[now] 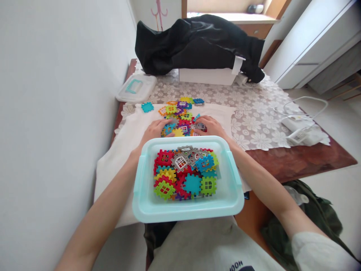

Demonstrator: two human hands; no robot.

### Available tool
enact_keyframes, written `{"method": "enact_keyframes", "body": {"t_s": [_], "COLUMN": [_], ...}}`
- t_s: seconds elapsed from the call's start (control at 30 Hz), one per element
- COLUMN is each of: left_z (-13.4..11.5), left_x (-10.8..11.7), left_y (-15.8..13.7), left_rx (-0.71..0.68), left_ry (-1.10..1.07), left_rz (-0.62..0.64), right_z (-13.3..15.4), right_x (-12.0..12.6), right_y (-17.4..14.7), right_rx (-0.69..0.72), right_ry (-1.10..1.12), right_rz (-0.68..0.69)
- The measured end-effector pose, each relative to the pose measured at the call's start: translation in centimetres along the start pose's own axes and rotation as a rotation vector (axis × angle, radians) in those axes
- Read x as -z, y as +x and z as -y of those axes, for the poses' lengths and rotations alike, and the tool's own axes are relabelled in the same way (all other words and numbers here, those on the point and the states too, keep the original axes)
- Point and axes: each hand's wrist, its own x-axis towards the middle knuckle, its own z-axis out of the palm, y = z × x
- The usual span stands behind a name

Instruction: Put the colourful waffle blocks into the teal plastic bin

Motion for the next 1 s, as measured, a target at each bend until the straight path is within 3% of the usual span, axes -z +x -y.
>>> {"method": "enact_keyframes", "body": {"t_s": [0.23, 0.37, 0.47, 1.0], "left_z": [-0.2, 0.6, 1.1, 1.4], "left_x": [0.2, -0.2, -0.5, -0.8], "left_y": [-0.3, 0.0, 0.1, 0.4], "left_rx": [-0.101, -0.17, -0.179, -0.18], "left_ry": [0.046, 0.1, 0.088, 0.038], "left_rz": [0.071, 0.144, 0.117, 0.051], "right_z": [0.2, 0.4, 0.2, 0.4], "right_x": [0.2, 0.7, 0.8, 1.0], "right_y": [-0.1, -0.3, -0.2, -0.6], "right_rx": [-0.045, -0.037, 0.002, -0.014], "right_ry": [-0.058, -0.101, -0.098, 0.016], "right_rz": [-0.034, 0.057, 0.132, 0.013]}}
